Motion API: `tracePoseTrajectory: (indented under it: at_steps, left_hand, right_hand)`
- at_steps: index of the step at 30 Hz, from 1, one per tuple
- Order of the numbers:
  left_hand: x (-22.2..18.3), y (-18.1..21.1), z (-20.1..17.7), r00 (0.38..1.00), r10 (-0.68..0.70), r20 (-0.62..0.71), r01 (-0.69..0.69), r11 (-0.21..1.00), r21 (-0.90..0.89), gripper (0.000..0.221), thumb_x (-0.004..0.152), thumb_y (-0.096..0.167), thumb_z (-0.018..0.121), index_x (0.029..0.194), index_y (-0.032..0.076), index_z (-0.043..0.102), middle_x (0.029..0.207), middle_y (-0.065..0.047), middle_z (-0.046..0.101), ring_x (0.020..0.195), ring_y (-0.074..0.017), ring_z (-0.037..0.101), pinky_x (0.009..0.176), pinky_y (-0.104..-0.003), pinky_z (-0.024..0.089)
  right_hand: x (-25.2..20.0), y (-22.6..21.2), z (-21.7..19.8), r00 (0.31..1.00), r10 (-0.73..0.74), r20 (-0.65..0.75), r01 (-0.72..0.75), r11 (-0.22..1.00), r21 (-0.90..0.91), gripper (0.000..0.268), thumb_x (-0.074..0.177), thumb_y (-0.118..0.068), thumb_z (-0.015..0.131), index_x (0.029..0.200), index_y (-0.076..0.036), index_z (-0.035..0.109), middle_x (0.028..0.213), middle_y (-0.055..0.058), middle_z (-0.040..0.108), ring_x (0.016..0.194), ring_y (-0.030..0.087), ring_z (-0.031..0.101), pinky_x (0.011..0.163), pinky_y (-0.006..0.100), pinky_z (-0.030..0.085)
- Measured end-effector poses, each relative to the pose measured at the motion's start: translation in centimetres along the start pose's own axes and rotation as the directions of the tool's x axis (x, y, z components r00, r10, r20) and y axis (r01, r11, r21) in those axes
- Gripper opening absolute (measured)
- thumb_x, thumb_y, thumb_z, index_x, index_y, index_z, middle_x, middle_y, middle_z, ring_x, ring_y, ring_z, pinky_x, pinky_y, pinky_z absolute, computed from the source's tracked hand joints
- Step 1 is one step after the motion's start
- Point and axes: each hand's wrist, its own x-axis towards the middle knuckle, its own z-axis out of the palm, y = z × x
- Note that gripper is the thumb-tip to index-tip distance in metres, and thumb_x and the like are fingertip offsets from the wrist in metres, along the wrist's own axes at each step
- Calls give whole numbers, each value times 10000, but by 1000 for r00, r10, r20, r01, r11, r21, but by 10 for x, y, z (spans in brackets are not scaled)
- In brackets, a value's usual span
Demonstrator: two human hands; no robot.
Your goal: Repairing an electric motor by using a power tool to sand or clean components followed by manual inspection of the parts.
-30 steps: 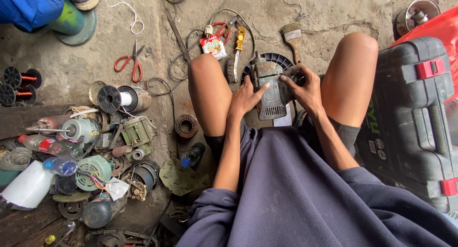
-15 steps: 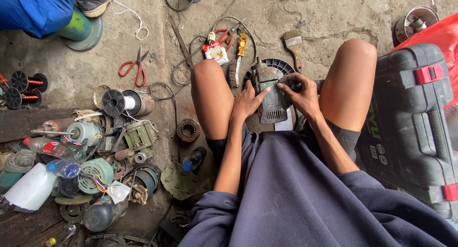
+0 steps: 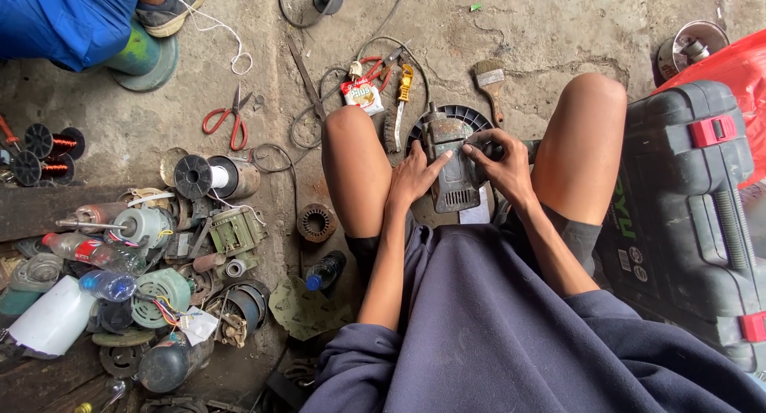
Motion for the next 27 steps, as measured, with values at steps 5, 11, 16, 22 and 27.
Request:
tracePoseTrajectory:
  at_steps: [5, 11, 16, 22, 27]
  left_hand:
    - [0, -2, 2, 1000, -13, 11, 13, 1000, 5, 1132, 1040, 836, 508, 1629, -125, 399, 1676, -450, 544, 1446, -673, 623, 1214, -774, 480]
    - [-3, 6, -5, 998, -43, 45, 43, 999, 4, 1195, 1070, 874, 426, 1725, -119, 309, 1748, -424, 488, 1529, -621, 580, 1258, -746, 464]
    - [12, -8, 11, 997, -36, -66, 36, 999, 7, 952, 1220, 705, 258, 1656, -126, 412, 1518, -444, 665, 1337, -614, 701, 1124, -717, 544]
    - [7, 6, 16, 967, 75, -244, -11, 967, 253, 733, 1270, 561, 242, 1401, -48, 629, 1114, -353, 777, 975, -550, 819, 861, -634, 642]
    - [30, -10, 36, 895, 53, -444, 16, 988, 151, 906, 1241, 755, 268, 924, 31, 710, 782, -322, 775, 792, -490, 821, 720, -544, 608]
  right_hand:
    - [3, 11, 5, 997, -73, -13, 73, 997, -12, 243, 1016, -335, 994, 1196, -195, 910, 1062, 126, 826, 1005, 316, 788, 968, 442, 585]
    - [6, 17, 9, 992, -107, -67, 105, 994, -31, 334, 971, -293, 1002, 1220, -98, 893, 1105, 207, 851, 1118, 466, 810, 1005, 567, 608]
    - [12, 23, 18, 991, -117, -68, 102, 977, -185, 239, 938, -359, 983, 1132, -242, 908, 1080, 92, 839, 1107, 407, 816, 984, 528, 627]
    - [18, 22, 30, 999, -24, -31, 15, 957, -289, 308, 972, -488, 916, 1082, -211, 841, 1033, 63, 807, 1115, 360, 800, 990, 551, 588]
    - [7, 19, 41, 997, 57, 58, -24, 888, -459, 369, 916, -498, 889, 1071, -178, 786, 1104, 94, 787, 1174, 387, 764, 1101, 660, 501]
